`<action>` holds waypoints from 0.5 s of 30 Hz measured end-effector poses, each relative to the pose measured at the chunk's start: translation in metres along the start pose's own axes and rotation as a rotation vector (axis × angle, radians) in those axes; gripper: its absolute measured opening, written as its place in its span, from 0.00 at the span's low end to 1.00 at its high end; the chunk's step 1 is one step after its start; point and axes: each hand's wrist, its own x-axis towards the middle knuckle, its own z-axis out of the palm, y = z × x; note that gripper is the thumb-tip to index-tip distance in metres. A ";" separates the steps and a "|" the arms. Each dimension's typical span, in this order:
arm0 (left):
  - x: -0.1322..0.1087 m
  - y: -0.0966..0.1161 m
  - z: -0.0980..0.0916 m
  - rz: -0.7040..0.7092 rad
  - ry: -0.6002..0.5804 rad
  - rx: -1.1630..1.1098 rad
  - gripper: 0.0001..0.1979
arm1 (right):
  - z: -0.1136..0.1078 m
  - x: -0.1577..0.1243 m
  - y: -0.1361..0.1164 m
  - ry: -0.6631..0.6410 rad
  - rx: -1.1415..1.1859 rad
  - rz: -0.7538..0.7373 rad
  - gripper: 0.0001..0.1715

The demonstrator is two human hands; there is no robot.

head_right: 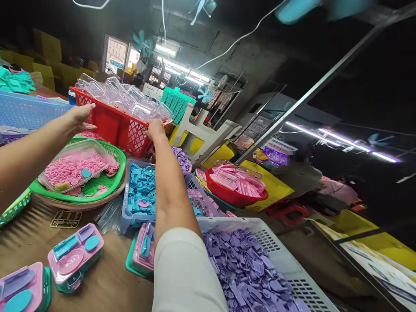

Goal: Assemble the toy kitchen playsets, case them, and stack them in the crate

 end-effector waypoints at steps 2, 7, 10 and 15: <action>-0.003 -0.001 0.011 -0.015 -0.004 0.002 0.28 | -0.006 -0.002 0.016 0.022 0.007 -0.013 0.15; -0.014 -0.009 0.030 -0.025 -0.007 0.010 0.27 | -0.024 -0.019 0.059 0.042 0.014 -0.045 0.09; -0.023 -0.011 0.038 -0.032 -0.019 0.032 0.29 | -0.040 -0.040 0.083 0.056 0.021 -0.088 0.11; -0.042 -0.009 0.050 -0.007 -0.045 0.088 0.20 | -0.071 -0.097 0.114 0.034 0.054 -0.059 0.13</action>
